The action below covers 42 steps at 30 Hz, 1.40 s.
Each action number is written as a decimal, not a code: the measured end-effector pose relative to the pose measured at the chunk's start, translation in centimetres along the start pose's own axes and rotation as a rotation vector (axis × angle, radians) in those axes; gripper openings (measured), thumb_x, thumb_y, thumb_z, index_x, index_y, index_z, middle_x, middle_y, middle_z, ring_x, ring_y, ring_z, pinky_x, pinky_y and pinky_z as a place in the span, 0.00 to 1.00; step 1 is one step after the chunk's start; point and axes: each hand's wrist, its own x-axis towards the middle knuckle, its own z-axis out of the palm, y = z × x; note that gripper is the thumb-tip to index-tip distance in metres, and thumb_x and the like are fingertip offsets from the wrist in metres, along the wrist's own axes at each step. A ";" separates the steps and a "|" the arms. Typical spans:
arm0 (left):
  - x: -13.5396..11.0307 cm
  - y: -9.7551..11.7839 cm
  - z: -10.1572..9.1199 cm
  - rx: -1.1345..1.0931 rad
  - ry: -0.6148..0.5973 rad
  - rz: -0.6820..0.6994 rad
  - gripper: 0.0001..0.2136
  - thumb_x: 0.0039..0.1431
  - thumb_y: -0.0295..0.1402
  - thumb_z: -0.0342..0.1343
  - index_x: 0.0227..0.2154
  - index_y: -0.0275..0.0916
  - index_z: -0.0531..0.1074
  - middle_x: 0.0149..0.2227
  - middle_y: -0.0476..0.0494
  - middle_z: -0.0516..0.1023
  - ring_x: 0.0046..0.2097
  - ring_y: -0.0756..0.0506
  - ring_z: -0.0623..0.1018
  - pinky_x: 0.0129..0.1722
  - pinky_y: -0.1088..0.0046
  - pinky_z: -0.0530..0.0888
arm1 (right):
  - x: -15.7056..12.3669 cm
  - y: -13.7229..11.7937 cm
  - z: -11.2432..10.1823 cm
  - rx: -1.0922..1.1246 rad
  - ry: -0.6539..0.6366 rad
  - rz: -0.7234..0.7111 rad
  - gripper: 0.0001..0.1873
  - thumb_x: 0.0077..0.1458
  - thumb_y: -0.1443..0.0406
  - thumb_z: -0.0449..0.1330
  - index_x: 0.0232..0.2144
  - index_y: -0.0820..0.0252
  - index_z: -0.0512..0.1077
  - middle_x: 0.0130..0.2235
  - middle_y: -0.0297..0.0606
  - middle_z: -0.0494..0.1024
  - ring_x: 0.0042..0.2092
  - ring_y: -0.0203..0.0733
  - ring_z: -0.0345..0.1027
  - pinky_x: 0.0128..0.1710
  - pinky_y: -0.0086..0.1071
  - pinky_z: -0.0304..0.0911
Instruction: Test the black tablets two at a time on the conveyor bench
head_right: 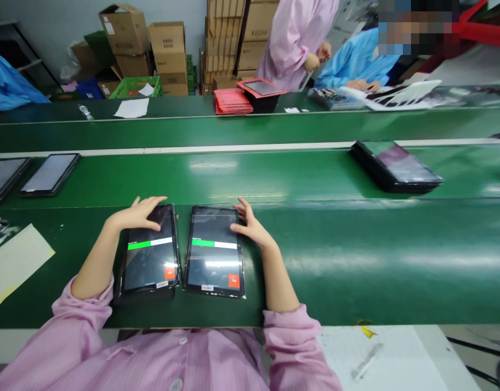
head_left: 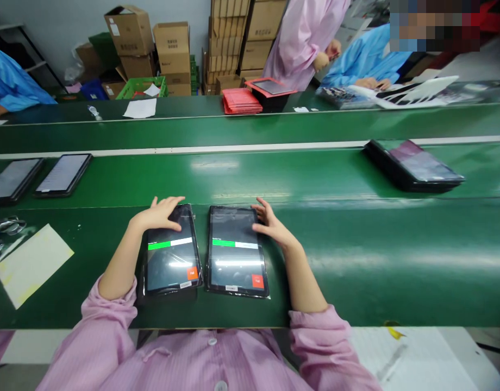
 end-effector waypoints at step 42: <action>1.6 1.1 0.8 -0.096 -0.038 0.131 0.17 0.59 0.26 0.55 0.49 0.50 0.74 0.61 0.45 0.63 0.57 0.40 0.72 0.57 0.64 0.67 | -5.0 0.5 3.3 0.081 0.414 0.197 0.23 0.43 0.48 0.68 0.36 0.57 0.73 0.34 0.42 0.80 0.37 0.48 0.74 0.40 0.43 0.71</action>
